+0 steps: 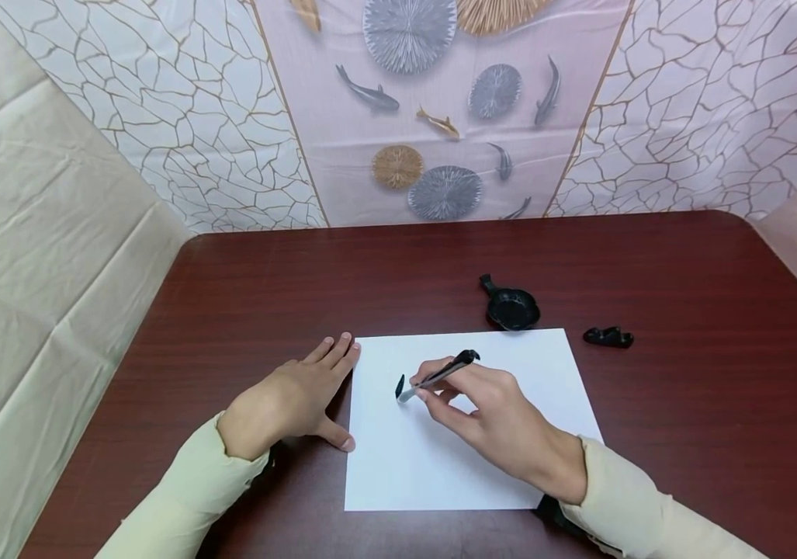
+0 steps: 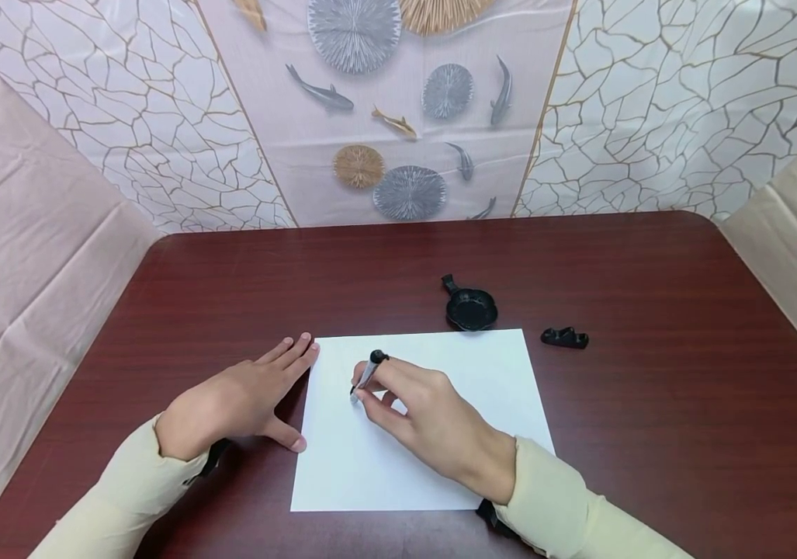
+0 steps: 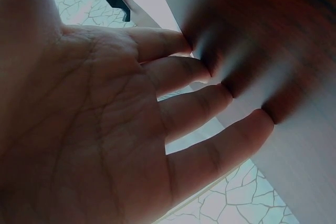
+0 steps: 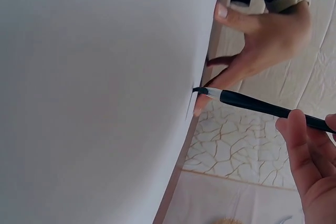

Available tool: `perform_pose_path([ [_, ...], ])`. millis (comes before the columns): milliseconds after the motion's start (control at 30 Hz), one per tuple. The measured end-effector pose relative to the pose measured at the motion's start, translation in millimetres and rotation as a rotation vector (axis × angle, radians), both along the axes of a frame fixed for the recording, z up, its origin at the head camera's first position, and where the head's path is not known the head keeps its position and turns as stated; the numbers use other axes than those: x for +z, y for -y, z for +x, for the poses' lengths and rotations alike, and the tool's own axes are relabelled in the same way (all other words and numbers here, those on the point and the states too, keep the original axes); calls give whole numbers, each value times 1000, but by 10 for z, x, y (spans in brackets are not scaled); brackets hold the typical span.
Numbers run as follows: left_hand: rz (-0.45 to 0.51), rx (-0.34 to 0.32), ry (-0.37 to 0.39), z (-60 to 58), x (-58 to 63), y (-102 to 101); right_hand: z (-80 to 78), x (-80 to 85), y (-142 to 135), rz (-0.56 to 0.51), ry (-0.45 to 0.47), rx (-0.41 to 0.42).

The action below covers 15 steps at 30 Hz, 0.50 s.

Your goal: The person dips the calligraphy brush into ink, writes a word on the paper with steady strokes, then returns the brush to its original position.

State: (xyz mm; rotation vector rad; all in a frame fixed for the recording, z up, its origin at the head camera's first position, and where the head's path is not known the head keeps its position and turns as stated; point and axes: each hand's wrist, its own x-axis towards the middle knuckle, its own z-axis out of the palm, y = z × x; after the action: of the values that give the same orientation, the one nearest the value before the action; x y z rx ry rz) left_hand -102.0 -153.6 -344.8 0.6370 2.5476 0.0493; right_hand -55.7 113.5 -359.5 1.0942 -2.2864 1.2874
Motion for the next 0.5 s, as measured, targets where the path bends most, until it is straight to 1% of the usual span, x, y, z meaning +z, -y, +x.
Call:
perform_pose_path([
  [67, -2, 2, 2, -4, 0, 6, 30, 9, 16, -7, -14, 36],
  [167, -1, 2, 3, -6, 2, 15, 73, 22, 35, -2, -25, 70],
  [333, 0, 2, -3, -16, -15, 9, 114, 35, 47, 26, -38, 62],
  [500, -4, 5, 7, -22, -22, -5, 72, 82, 12, -9, -66, 47],
])
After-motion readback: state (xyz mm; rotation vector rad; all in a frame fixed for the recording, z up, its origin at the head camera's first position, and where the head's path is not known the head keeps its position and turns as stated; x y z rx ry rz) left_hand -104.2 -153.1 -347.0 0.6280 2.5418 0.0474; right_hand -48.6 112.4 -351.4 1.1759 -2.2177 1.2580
